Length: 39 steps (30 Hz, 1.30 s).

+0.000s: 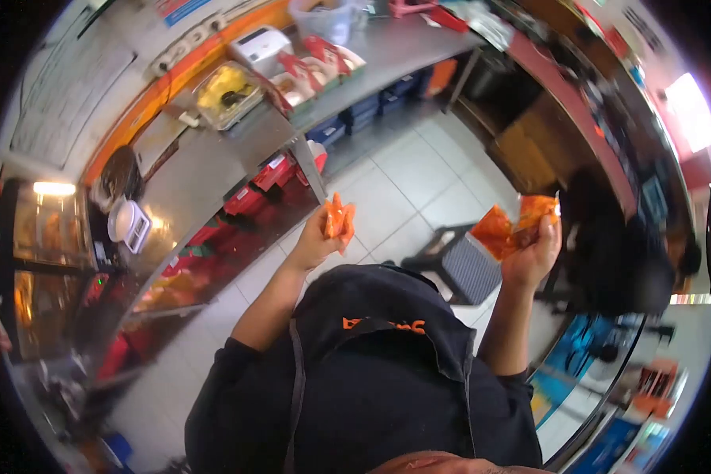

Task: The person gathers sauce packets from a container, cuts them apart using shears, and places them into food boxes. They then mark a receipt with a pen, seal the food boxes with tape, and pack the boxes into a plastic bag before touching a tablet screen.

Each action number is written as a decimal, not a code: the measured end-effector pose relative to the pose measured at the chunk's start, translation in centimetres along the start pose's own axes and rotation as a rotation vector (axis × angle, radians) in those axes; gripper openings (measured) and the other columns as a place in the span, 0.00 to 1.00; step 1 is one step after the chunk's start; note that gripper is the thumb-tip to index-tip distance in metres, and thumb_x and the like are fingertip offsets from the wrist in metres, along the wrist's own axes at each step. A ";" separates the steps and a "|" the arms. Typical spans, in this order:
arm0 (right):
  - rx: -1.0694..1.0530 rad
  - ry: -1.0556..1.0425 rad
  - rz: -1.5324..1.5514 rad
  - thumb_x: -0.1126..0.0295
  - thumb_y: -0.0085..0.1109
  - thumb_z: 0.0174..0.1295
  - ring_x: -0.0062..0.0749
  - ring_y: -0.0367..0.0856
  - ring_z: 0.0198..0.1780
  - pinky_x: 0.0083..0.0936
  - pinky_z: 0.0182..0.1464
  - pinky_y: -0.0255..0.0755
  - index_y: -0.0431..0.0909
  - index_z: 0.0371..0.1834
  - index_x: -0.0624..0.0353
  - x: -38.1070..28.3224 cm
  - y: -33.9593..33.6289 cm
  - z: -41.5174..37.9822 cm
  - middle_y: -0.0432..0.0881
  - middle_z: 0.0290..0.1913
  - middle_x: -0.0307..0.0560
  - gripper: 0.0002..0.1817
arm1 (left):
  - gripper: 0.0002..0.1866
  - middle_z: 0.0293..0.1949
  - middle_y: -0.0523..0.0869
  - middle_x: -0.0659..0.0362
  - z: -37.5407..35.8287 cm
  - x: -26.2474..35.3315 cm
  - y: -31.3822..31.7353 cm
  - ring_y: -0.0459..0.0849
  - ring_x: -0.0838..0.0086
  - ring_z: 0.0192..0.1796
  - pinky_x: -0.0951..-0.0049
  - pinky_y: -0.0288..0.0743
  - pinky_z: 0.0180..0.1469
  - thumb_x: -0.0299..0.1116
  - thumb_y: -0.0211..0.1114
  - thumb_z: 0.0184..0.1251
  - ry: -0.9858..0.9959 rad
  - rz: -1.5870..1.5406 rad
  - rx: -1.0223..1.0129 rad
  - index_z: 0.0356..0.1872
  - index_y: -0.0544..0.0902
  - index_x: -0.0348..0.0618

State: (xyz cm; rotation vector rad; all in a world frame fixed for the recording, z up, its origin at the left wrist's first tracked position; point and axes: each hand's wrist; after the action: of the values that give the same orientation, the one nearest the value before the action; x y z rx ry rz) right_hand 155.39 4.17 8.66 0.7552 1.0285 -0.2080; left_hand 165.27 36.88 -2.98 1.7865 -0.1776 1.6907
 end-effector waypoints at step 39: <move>-0.875 0.493 -0.347 0.66 0.47 0.73 0.18 0.74 0.43 0.22 0.52 0.67 0.77 0.48 0.61 52.1 29.6 43.4 0.80 0.43 0.36 0.12 | 0.14 0.35 0.87 0.49 38.5 6.2 -29.6 0.86 0.54 0.38 0.62 0.77 0.40 0.36 0.74 0.50 -0.486 1.459 0.788 0.36 0.85 0.41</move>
State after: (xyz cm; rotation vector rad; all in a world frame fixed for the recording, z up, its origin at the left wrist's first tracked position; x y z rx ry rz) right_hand 227.38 7.00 -8.13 -0.1916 1.5545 0.1493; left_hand 213.95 40.97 -5.81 2.9876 -1.5071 2.3321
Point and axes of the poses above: each hand's wrist, its own z-axis towards the middle knuckle, its own y-axis out of the palm, x = y × z
